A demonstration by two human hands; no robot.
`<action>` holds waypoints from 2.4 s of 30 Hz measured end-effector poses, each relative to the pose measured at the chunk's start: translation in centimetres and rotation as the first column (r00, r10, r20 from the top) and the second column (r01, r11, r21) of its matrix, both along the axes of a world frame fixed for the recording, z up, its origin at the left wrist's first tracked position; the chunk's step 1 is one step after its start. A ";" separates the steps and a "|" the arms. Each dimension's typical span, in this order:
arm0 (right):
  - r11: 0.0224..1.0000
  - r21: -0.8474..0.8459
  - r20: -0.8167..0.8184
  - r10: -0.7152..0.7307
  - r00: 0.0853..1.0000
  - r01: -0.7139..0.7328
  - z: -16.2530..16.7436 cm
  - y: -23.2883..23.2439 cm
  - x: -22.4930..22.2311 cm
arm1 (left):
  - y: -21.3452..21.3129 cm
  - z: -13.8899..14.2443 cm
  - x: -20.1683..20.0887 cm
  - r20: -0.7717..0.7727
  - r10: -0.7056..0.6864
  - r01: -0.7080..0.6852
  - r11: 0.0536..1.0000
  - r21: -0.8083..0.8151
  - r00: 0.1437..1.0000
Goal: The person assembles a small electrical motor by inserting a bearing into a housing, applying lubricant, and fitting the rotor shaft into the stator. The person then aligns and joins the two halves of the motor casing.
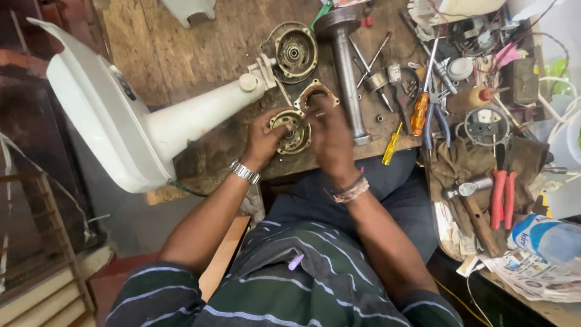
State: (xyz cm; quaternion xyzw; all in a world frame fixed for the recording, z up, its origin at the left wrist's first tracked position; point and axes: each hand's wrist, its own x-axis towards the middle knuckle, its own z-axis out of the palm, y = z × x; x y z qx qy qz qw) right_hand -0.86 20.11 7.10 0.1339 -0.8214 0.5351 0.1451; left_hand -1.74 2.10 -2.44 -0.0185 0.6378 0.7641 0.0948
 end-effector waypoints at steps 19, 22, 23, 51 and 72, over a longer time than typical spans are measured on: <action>0.998 -0.062 0.020 0.032 0.999 -0.030 -1.7 0.0 0.8 | -0.4 -1.0 -0.1 -0.039 -0.005 0.004 0.999 -0.044 0.999; 0.980 -0.193 -0.070 -0.059 0.996 0.045 -1.8 0.0 1.1 | -0.3 -0.9 0.1 -0.013 0.005 -0.006 0.999 -0.034 1.000; 0.991 -0.130 -0.024 -0.027 0.999 0.024 -1.8 0.0 0.9 | 0.0 -0.9 0.0 -0.008 0.015 -0.015 1.000 -0.027 1.000; 1.000 -0.020 0.005 -0.010 1.000 0.010 -2.6 0.5 1.3 | 0.0 -3.4 0.2 -0.048 0.038 -0.041 0.997 -0.060 0.998; 0.999 -0.035 -0.014 -0.005 1.000 0.005 -3.9 0.1 1.8 | 2.3 2.3 4.1 -0.235 0.315 -0.392 0.761 -0.516 0.920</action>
